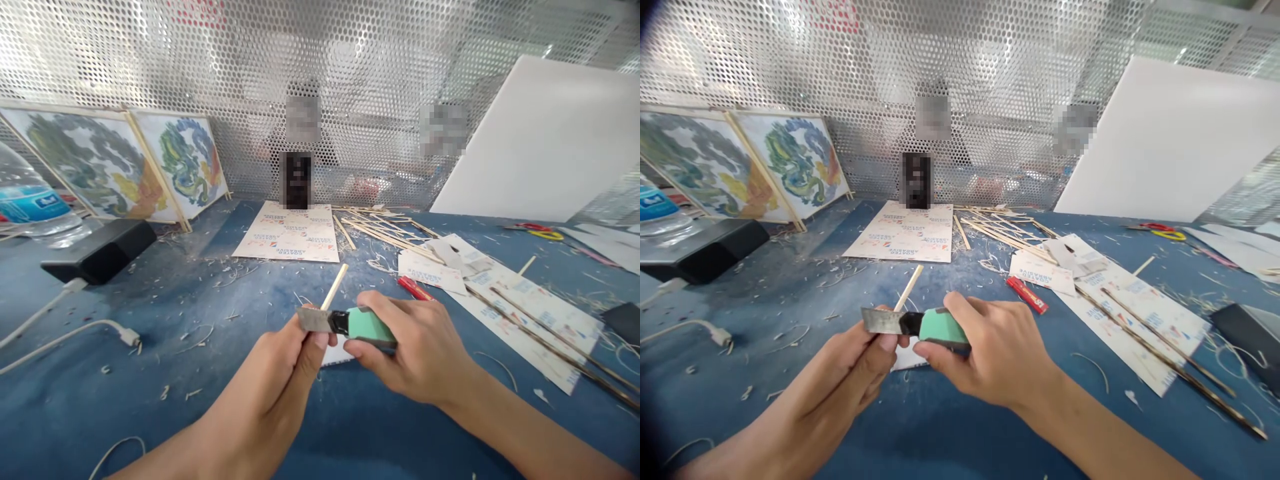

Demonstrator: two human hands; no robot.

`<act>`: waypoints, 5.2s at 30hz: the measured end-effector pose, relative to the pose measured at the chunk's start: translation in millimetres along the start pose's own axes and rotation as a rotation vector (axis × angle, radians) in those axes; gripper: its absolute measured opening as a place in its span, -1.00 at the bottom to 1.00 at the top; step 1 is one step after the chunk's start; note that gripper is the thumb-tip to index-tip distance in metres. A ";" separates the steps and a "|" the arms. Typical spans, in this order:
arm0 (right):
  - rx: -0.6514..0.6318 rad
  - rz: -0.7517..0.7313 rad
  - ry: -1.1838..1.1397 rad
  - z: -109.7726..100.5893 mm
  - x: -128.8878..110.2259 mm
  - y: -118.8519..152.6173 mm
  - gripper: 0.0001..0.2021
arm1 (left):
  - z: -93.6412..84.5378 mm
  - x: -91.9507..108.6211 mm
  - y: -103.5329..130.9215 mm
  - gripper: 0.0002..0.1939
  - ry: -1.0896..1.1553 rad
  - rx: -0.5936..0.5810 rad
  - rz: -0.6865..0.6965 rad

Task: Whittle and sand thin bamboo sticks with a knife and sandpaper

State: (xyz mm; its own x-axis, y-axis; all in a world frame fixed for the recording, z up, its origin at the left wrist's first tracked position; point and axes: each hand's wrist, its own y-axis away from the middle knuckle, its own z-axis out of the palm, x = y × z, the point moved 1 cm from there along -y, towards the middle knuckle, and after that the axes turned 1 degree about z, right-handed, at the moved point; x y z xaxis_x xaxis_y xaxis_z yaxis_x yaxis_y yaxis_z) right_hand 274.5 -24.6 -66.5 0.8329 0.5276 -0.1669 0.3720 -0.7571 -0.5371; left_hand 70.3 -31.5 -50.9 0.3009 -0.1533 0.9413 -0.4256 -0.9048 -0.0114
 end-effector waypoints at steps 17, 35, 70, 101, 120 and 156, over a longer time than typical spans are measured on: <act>0.166 0.159 0.227 0.3 -5.1 1.2 -0.51 | -0.9 -12.6 -15.7 -0.51 -0.224 0.198 0.002; 0.120 0.085 0.035 -0.6 -6.7 0.4 -0.57 | -1.0 -6.2 -7.4 -0.68 -0.086 0.009 0.096; 0.162 0.200 0.171 -2.3 -11.0 2.8 -0.49 | -1.3 9.0 -23.8 -0.67 -0.289 0.305 0.119; 0.149 0.230 0.130 -0.9 -9.8 3.2 -0.51 | -5.9 -8.1 -17.3 -0.52 -0.289 0.247 0.005; 0.117 0.198 0.039 -0.5 -7.4 0.9 -0.55 | -9.2 -13.4 -15.4 -0.54 -0.396 0.264 0.002; 0.050 0.230 0.046 5.0 -5.0 1.6 -0.52 | -3.8 -8.7 -14.3 -0.50 -0.278 0.264 0.030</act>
State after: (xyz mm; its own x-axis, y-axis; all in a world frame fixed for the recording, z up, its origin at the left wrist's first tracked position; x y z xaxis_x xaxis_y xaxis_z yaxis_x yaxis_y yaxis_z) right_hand 268.8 -26.5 -70.7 0.9116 0.3242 -0.2526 0.1501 -0.8348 -0.5297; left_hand 70.5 -15.7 -57.7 0.5272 -0.2507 0.8119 -0.2146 -0.9638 -0.1582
